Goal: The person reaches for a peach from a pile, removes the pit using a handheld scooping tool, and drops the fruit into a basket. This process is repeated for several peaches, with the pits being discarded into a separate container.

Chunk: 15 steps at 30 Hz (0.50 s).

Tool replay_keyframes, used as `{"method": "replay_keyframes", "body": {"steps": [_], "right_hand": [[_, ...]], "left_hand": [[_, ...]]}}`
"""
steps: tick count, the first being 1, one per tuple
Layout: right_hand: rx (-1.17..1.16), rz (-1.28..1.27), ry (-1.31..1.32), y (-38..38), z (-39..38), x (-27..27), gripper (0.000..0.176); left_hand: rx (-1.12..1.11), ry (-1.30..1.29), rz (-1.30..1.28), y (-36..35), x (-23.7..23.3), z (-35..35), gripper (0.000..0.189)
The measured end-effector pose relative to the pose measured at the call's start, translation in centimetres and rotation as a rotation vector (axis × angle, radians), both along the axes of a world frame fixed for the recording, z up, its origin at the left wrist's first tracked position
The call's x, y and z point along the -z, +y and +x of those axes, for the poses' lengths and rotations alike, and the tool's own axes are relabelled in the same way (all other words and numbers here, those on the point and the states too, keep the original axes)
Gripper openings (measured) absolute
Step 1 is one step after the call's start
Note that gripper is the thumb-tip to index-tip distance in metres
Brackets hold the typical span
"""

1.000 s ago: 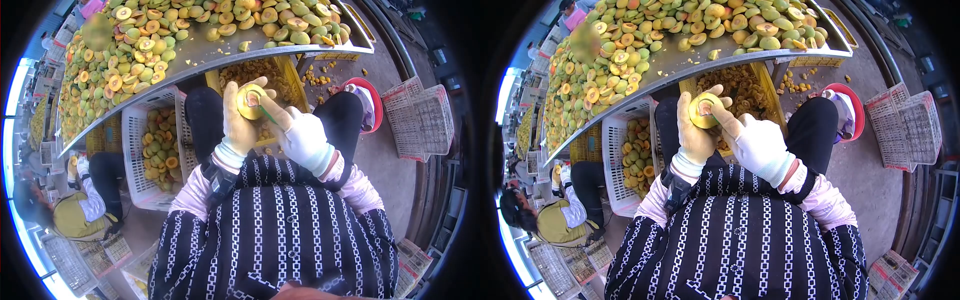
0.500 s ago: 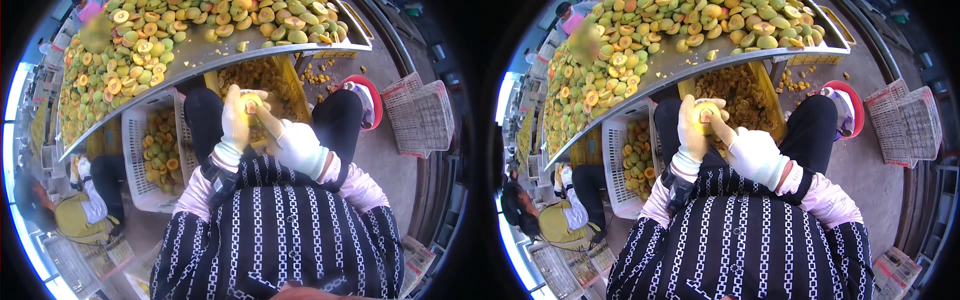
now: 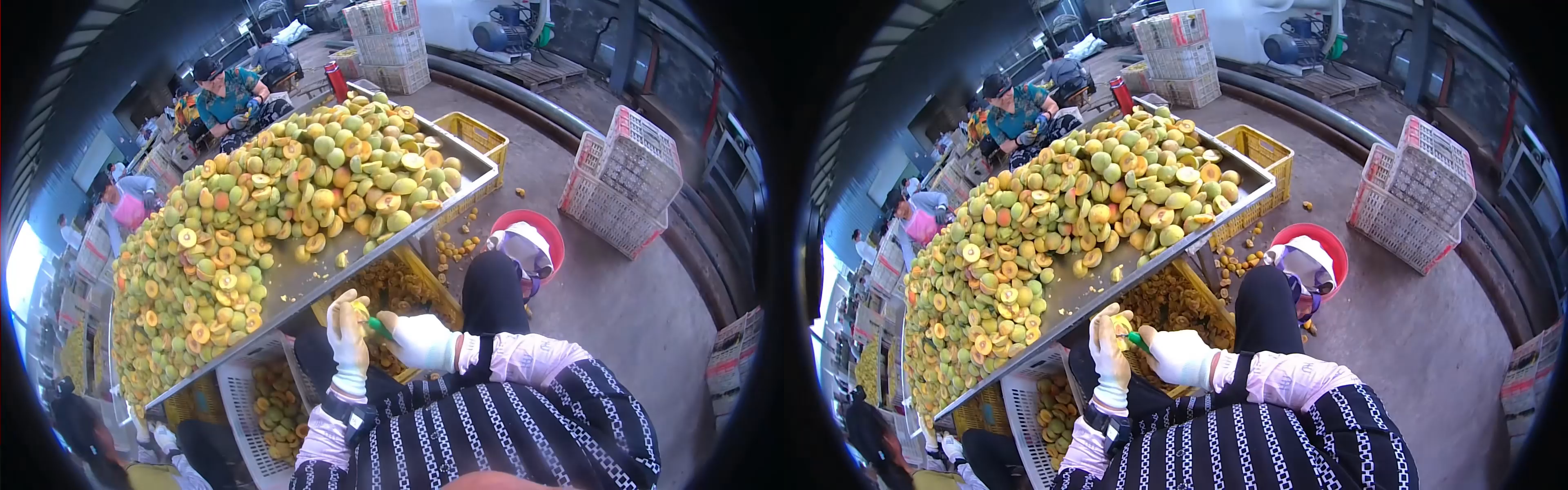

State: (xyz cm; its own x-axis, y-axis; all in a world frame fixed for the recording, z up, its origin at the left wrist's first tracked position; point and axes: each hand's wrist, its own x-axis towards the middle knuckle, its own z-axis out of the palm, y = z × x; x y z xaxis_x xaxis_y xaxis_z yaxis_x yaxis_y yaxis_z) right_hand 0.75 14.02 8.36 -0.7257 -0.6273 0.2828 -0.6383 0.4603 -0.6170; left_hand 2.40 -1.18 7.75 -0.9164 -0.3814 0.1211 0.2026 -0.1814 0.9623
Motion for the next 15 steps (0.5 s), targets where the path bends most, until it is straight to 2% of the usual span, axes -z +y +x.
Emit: {"method": "replay_keyframes", "body": {"steps": [4, 5, 9, 12, 13, 15], "right_hand": [[0.031, 0.166, 0.03, 1.2, -0.6, -1.1, 0.017], [0.037, 0.146, 0.042, 1.4, -0.5, -0.4, 0.017], [-0.018, 0.043, -0.025, 1.8, 0.6, -0.4, 0.021], [-0.097, 0.037, -0.419, 2.2, 0.6, -1.5, 0.025], [-0.099, 0.038, -0.424, 2.3, 0.3, -1.4, 0.025], [-0.112, 0.162, -0.362, 2.4, 0.0, -1.3, 0.028]], "left_hand": [[0.06, -0.086, -0.06, 0.6, -1.3, -0.5, 0.028], [0.091, -0.126, -0.096, 0.7, -1.3, -0.4, 0.027], [-0.007, 0.078, -0.374, 1.6, -0.5, -0.4, 0.024], [0.028, 0.161, -0.592, 0.8, 0.5, -0.6, 0.02], [0.059, 0.143, -0.655, 0.7, 0.4, -0.8, 0.021], [0.25, -0.32, -0.187, 0.6, -0.8, -0.8, 0.029]]}}
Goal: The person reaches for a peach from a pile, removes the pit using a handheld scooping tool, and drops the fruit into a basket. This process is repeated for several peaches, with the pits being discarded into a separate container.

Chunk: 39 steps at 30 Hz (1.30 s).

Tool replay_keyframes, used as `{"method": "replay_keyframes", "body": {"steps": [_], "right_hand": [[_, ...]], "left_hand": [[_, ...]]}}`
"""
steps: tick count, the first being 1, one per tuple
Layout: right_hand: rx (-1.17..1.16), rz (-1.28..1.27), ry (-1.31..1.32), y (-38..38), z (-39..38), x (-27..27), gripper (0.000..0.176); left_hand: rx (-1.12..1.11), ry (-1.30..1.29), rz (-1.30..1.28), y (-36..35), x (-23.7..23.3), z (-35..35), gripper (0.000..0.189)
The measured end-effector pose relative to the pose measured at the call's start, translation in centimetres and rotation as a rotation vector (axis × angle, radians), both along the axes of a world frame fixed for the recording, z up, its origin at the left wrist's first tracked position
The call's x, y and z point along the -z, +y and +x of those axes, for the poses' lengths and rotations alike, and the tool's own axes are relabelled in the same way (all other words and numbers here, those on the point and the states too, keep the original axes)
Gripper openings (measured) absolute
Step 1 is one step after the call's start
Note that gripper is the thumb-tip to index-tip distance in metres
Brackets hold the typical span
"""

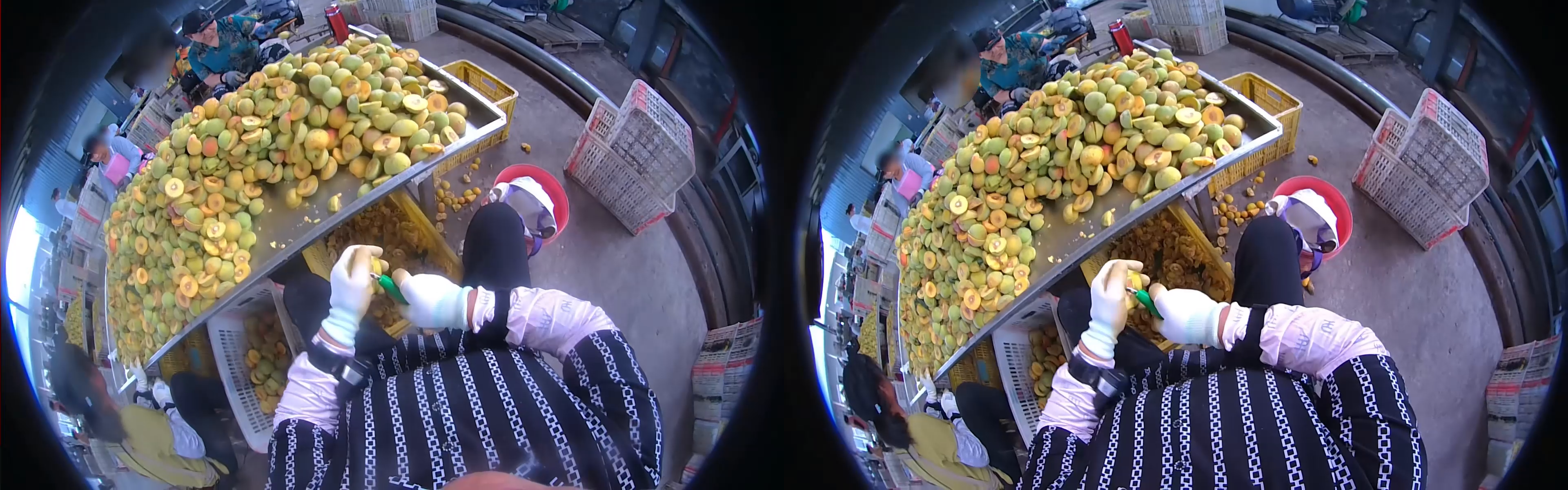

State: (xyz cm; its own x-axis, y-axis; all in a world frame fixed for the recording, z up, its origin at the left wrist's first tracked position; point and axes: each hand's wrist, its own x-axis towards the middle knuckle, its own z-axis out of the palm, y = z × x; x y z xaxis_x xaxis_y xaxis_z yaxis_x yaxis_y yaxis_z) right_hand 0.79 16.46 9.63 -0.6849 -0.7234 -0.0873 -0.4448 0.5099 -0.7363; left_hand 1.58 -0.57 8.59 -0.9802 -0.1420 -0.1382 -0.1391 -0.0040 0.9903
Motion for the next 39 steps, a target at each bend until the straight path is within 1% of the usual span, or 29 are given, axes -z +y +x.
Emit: {"method": "replay_keyframes", "body": {"steps": [1, 2, 3, 4, 5, 6, 7, 8, 10, 11, 13, 14, 16, 18, 19, 20, 21, 22, 24, 25, 26, 28, 29, 30, 32, 34, 36, 38, 39], "right_hand": [[-0.011, 0.032, -0.011, -0.3, -0.2, -0.9, 0.032], [-0.005, 0.128, -0.25, -0.3, -0.4, -2.0, 0.038], [-0.032, 0.037, -0.044, -0.6, -0.8, 0.5, 0.039], [-0.056, 0.012, -0.151, -0.4, -1.1, -0.6, 0.037], [-0.042, -0.048, -0.211, -0.5, -1.4, 0.3, 0.026], [-0.069, 0.019, -0.178, -0.5, -2.1, 0.7, 0.027], [-0.052, 0.056, -0.117, -0.4, -2.2, 0.9, 0.029], [-0.043, 0.132, -0.043, -0.5, -2.4, 0.7, 0.031], [-0.013, 0.133, 0.001, -0.8, -2.7, 0.9, 0.032], [-0.029, 0.154, 0.027, -1.1, -2.5, 0.7, 0.03], [-0.041, 0.168, 0.023, -1.6, -2.0, 0.7, 0.03], [-0.042, 0.187, 0.023, -1.8, -1.7, 0.7, 0.031], [-0.053, 0.154, 0.048, -1.9, -1.3, 1.2, 0.031], [-0.061, 0.081, 0.112, -2.0, -1.1, 1.7, 0.033], [-0.061, 0.08, 0.112, -2.0, -1.5, 1.8, 0.033], [-0.099, 0.028, 0.011, -2.0, -2.0, 2.0, 0.033], [-0.139, -0.022, -0.092, -2.1, -2.3, 1.7, 0.032], [-0.14, -0.018, -0.096, -2.0, -2.5, 1.2, 0.032], [-0.109, -0.059, -0.836, -1.5, -3.1, -0.3, 0.03], [-0.125, -0.072, -1.026, -1.6, -3.3, -0.3, 0.028], [-0.125, -0.072, -1.03, -1.9, -3.0, 0.6, 0.028], [-0.036, -0.092, -0.373, -3.4, -1.6, 0.9, 0.028], [0.046, 0.103, -0.607, -3.1, -1.6, 0.3, 0.035], [0.045, 0.106, -0.61, -2.8, -1.7, 0.3, 0.035], [-0.151, -0.181, -1.1, -1.9, -2.3, 0.5, 0.035], [-0.162, -0.184, -1.157, -1.9, -2.5, 0.7, 0.034], [-0.064, -0.187, -1.137, -2.2, -2.5, 0.7, 0.027], [-0.075, -0.165, -1.142, -2.5, -2.6, 0.9, 0.023], [-0.072, -0.233, -1.219, -2.5, -2.6, 1.3, 0.021]], "left_hand": [[0.013, -0.044, 0.081, -0.2, 0.4, -0.1, 0.031], [-0.002, -0.072, 0.168, -0.4, 1.1, -0.3, 0.031], [0.003, -0.058, 0.132, -0.4, 1.2, -0.4, 0.034], [0.013, -0.106, 0.205, -0.7, 1.5, -0.3, 0.038], [0.061, -0.076, 0.185, -1.1, 2.3, -0.3, 0.042], [0.078, -0.074, 0.188, -1.4, 2.7, -0.3, 0.044], [0.064, -0.07, 0.306, -1.3, 2.8, -0.2, 0.047], [0.019, 0.03, 0.325, -1.2, 3.1, -0.1, 0.049], [-0.115, 0.078, 0.383, -0.2, 1.9, 0.5, 0.051], [-0.123, 0.072, 0.379, -0.1, 1.9, 0.7, 0.051], [-0.167, 0.136, 0.101, -0.1, 2.0, 0.9, 0.051], [-0.172, 0.131, 0.099, -0.4, 2.3, 0.8, 0.051], [-0.124, -0.018, 0.503, -0.8, 3.4, 0.6, 0.048], [-0.195, -0.025, 0.501, -0.1, 3.5, 0.5, 0.048], [-0.271, -0.013, 0.421, 0.4, 2.6, 0.7, 0.048], [-0.346, 0.0, 0.341, 0.8, 2.1, 0.7, 0.048], [-0.354, 0.109, 0.314, 0.8, 2.7, 0.5, 0.047], [-0.357, 0.105, 0.317, 0.5, 3.2, 0.4, 0.047], [-0.199, 0.05, 0.251, -0.4, 3.5, 0.4, 0.046], [-0.176, -0.025, 0.304, -0.6, 3.6, 0.3, 0.049], [-0.177, -0.028, 0.304, -0.8, 3.5, 0.3, 0.049], [-0.104, -0.3, 0.602, -1.0, 2.9, 0.5, 0.051], [-0.098, -0.296, 0.545, -1.3, 3.9, 0.4, 0.052], [-0.1, -0.298, 0.547, -1.4, 3.6, 0.4, 0.052], [0.023, -0.434, 0.534, -1.8, 2.7, 0.6, 0.051], [0.032, -0.393, 0.509, -1.9, 3.5, 0.6, 0.053], [-0.126, -0.125, 0.382, -1.3, 4.0, 0.4, 0.053], [-0.174, -0.101, 0.358, -1.2, 3.9, 0.3, 0.053], [-0.196, -0.055, 0.352, -1.1, 3.9, 0.3, 0.053]]}}
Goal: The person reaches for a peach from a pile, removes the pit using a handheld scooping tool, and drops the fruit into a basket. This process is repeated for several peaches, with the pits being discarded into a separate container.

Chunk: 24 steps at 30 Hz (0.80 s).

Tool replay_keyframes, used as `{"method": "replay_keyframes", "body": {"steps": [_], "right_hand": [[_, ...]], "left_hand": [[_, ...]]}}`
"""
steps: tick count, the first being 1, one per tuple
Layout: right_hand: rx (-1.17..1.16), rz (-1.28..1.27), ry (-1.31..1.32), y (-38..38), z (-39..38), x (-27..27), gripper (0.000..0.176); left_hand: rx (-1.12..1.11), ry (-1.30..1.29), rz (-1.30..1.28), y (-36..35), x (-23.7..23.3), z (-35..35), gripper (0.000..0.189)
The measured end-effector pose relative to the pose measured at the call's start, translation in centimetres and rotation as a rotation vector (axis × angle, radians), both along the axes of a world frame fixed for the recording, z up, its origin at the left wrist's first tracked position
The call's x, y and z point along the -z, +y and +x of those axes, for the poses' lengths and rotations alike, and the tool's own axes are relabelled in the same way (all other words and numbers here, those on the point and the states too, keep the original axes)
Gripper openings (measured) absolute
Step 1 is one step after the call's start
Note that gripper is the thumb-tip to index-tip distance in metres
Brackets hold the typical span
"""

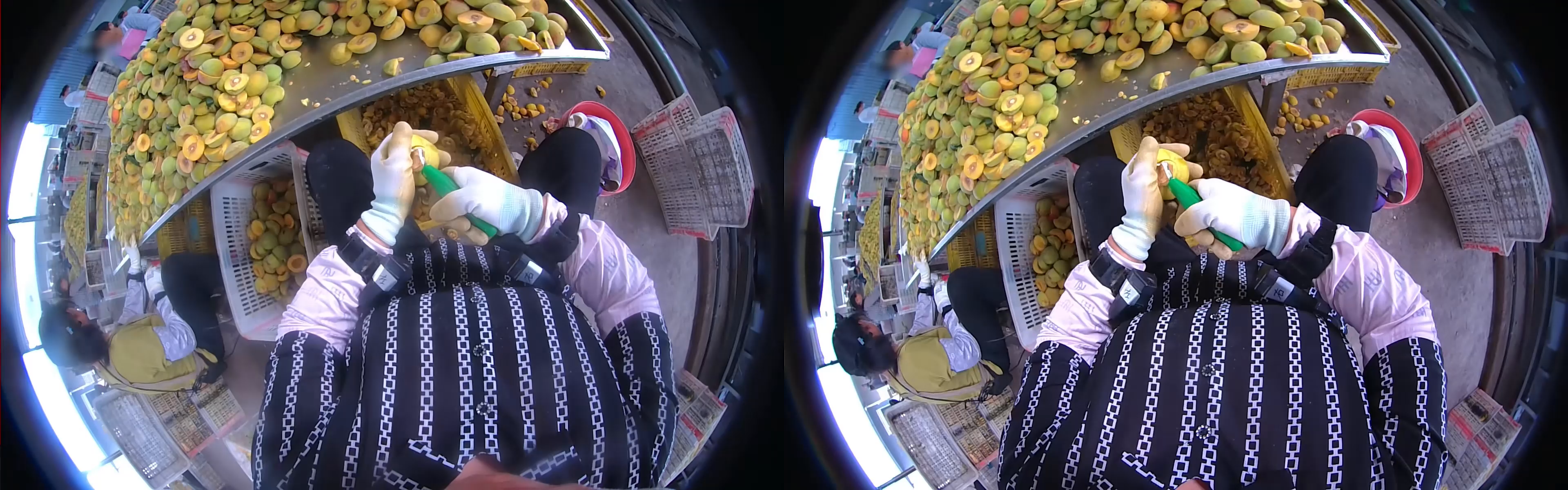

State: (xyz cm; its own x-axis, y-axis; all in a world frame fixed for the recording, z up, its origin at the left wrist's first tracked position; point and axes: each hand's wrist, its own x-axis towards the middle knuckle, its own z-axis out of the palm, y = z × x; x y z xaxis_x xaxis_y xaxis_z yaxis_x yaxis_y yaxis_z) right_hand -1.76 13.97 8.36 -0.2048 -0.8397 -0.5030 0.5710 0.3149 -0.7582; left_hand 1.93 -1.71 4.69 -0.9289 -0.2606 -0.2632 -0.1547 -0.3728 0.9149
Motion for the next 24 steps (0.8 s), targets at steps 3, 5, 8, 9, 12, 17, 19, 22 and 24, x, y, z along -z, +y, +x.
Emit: {"method": "replay_keyframes", "body": {"steps": [3, 5, 8, 9, 12, 17, 19, 22, 24], "right_hand": [[-0.009, -0.061, -0.087, -0.1, 0.1, 0.2, 0.017], [-0.034, -0.074, -0.078, -0.2, 0.3, 0.1, 0.016], [0.12, -0.029, -0.071, -0.7, 0.8, -0.6, 0.014], [0.117, -0.025, -0.072, -0.4, 0.6, -0.4, 0.014], [0.148, -0.167, -0.303, 0.1, 0.1, 0.9, 0.015], [0.389, -0.131, 0.265, -0.8, 1.3, 3.8, 0.01], [0.326, 0.005, 0.108, 0.3, 0.6, 2.5, 0.013], [0.342, 0.494, 1.168, 2.2, -2.1, 5.3, 0.029], [0.223, 0.663, 1.471, 3.5, -2.7, 5.0, 0.032]], "left_hand": [[-0.033, 0.044, 0.012, 0.2, 0.6, 0.2, 0.053], [-0.013, -0.153, 0.222, 0.2, 0.6, -0.2, 0.055], [0.034, -0.203, 0.327, 0.2, 1.3, -0.7, 0.057], [0.035, -0.181, 0.373, 0.3, 1.3, -0.6, 0.057], [-0.013, -0.05, 0.298, 0.6, 1.9, -1.2, 0.056], [-0.323, -0.096, 0.284, 1.8, 4.3, -3.7, 0.054], [-0.32, -0.177, 0.403, 1.4, 4.4, -4.1, 0.05], [-0.187, -0.104, 0.318, -0.2, 4.6, -3.1, 0.048], [-0.061, -0.043, 0.476, -1.4, 4.8, -2.6, 0.045]]}}
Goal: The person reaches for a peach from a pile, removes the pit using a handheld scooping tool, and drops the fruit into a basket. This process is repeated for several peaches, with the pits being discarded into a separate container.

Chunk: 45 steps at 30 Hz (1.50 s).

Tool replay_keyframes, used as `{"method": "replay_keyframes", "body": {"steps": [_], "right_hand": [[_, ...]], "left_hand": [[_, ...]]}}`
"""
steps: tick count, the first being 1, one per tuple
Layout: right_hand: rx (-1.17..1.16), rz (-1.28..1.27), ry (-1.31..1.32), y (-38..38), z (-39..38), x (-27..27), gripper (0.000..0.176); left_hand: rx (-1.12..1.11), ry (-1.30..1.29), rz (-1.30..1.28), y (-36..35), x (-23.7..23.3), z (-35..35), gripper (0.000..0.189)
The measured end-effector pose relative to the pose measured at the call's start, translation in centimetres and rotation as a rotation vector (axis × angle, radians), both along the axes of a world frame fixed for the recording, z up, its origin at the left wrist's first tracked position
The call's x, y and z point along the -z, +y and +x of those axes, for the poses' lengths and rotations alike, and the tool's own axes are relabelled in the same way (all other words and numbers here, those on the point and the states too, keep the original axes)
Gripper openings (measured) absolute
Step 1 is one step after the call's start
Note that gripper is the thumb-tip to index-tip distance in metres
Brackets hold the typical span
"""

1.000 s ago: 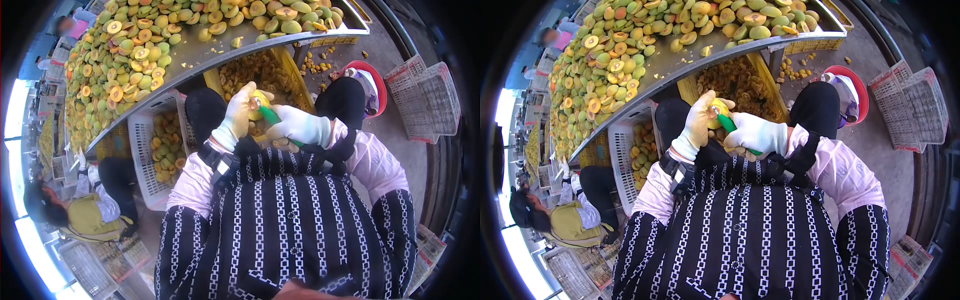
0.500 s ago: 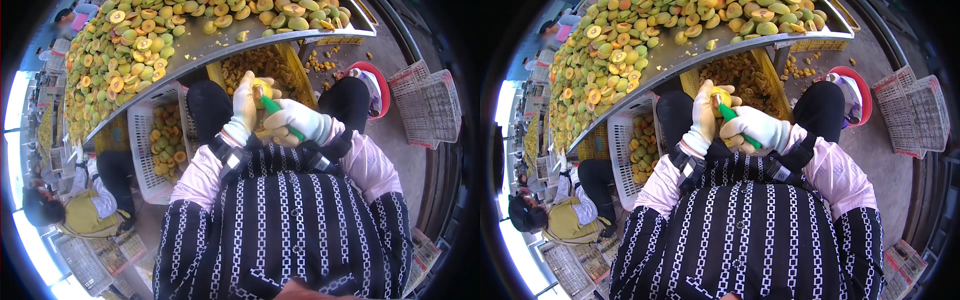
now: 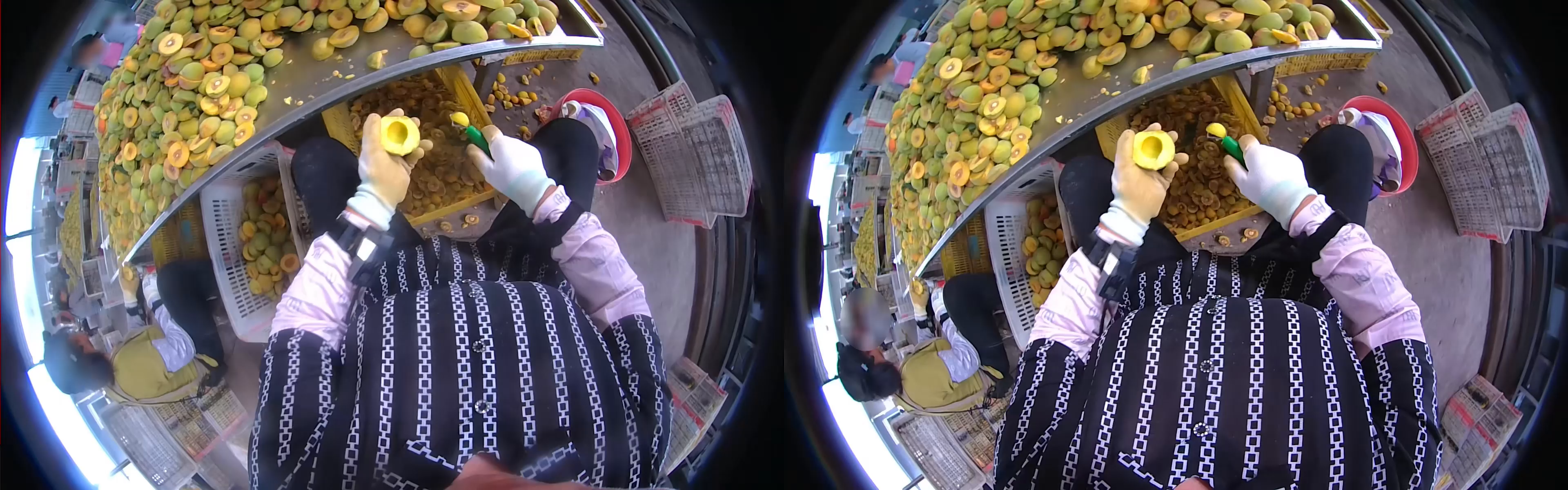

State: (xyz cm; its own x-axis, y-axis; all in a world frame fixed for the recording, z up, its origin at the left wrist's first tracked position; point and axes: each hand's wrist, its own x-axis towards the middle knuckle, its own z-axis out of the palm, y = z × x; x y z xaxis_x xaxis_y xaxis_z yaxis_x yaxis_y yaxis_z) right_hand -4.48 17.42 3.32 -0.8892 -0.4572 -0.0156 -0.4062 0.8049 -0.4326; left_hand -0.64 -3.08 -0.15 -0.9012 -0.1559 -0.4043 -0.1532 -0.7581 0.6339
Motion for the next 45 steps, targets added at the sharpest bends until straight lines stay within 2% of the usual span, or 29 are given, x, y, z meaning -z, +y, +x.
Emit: {"method": "replay_keyframes", "body": {"steps": [3, 5, 6, 7, 8, 9, 10, 11, 13, 15, 17, 18, 19, 21, 23, 25, 27, 31, 33, 35, 36, 37, 39, 42, 45], "right_hand": [[-0.004, -0.118, -0.007, 0.4, 0.1, -0.3, 0.029], [-0.066, -0.213, 0.104, -0.4, 0.4, -0.9, 0.026], [-0.048, -0.193, -0.049, -0.6, 0.3, -1.2, 0.032], [-0.049, -0.193, -0.05, -0.9, 0.5, -1.3, 0.032], [-0.128, -0.26, -0.049, -1.2, 0.8, -1.4, 0.032], [-0.206, -0.328, -0.048, -1.3, 0.9, -1.4, 0.032], [-0.249, -0.179, -0.038, -1.2, 0.8, -1.9, 0.032], [-0.248, -0.181, -0.037, -1.2, 0.7, -2.1, 0.032], [-0.189, 0.134, 0.127, -1.6, 0.4, -2.6, 0.032], [-0.168, 0.11, 0.17, -1.7, 0.9, -2.0, 0.032], [-0.176, -0.267, 0.018, -1.5, 0.8, -1.1, 0.033], [-0.07, -0.301, -0.225, -1.3, 0.6, -1.3, 0.036], [0.003, -0.386, -0.338, -0.9, 0.0, -0.9, 0.039], [0.087, -0.384, -0.348, -0.4, -1.0, -0.2, 0.043], [0.076, -0.408, -0.363, -0.3, -0.5, -0.6, 0.042], [0.144, -0.796, -0.908, -1.2, 1.1, -2.9, 0.036], [0.09, -0.918, -1.12, -2.3, 1.7, -3.3, 0.032], [-0.017, -0.996, -0.959, -2.9, 0.6, -2.5, 0.034], [-0.01, -0.944, -0.895, -2.8, 0.3, -3.2, 0.033], [-0.187, -0.595, -0.3, -3.2, 0.4, -3.5, 0.033], [-0.236, -0.459, -0.193, -3.5, 0.5, -3.3, 0.036], [-0.216, -0.496, -0.263, -3.6, 0.9, -3.4, 0.04], [-0.133, -0.68, -0.405, -3.5, 1.4, -3.0, 0.04], [-0.012, -0.605, -0.479, -1.8, 1.4, -3.2, 0.039], [-0.09, -0.494, -0.4, -0.5, 2.3, -3.1, 0.041]], "left_hand": [[0.107, 0.084, 0.054, -0.4, -0.8, 1.3, 0.045], [0.158, 0.126, 0.057, 0.1, -1.5, 2.0, 0.044], [0.138, 0.081, 0.12, 0.4, -1.7, 2.2, 0.042], [0.116, 0.036, 0.183, 0.6, -2.1, 2.4, 0.039], [0.213, 0.106, 0.167, 0.7, -2.5, 2.8, 0.037], [0.211, 0.103, 0.166, 0.8, -2.6, 3.1, 0.037], [0.22, 0.102, 0.187, 1.1, -2.6, 3.3, 0.037], [0.23, 0.103, 0.207, 1.3, -2.7, 3.5, 0.036], [0.231, 0.067, 0.208, 1.5, -2.9, 3.7, 0.036], [0.178, 0.114, 0.156, 1.6, -2.9, 3.8, 0.036], [0.182, 0.143, 0.226, 1.0, -2.8, 4.1, 0.032], [0.263, 0.183, 0.229, 0.7, -2.6, 4.2, 0.034], [0.342, 0.222, 0.231, 0.4, -2.5, 4.3, 0.035], [0.339, 0.245, 0.276, 0.3, -2.4, 4.5, 0.036], [0.325, 0.269, 0.322, 0.6, -2.4, 4.8, 0.037], [0.051, 0.311, 0.308, 1.9, -2.7, 4.8, 0.037], [0.024, 0.386, 0.219, 2.4, -2.7, 4.8, 0.036], [0.154, 0.493, 0.269, 1.8, -4.1, 5.6, 0.048], [0.325, 0.334, 0.034, 1.5, -5.4, 6.1, 0.051], [0.364, 0.268, 0.066, 1.3, -5.8, 6.5, 0.052], [0.362, 0.261, 0.141, 1.1, -5.4, 6.4, 0.049], [0.36, 0.254, 0.216, 1.0, -5.1, 6.4, 0.047], [0.314, 0.248, 0.15, 1.6, -4.5, 6.7, 0.039], [0.013, 0.014, 0.101, 2.2, -3.8, 6.9, 0.031], [-0.014, 0.041, -0.038, 2.8, -4.4, 6.7, 0.031]]}}
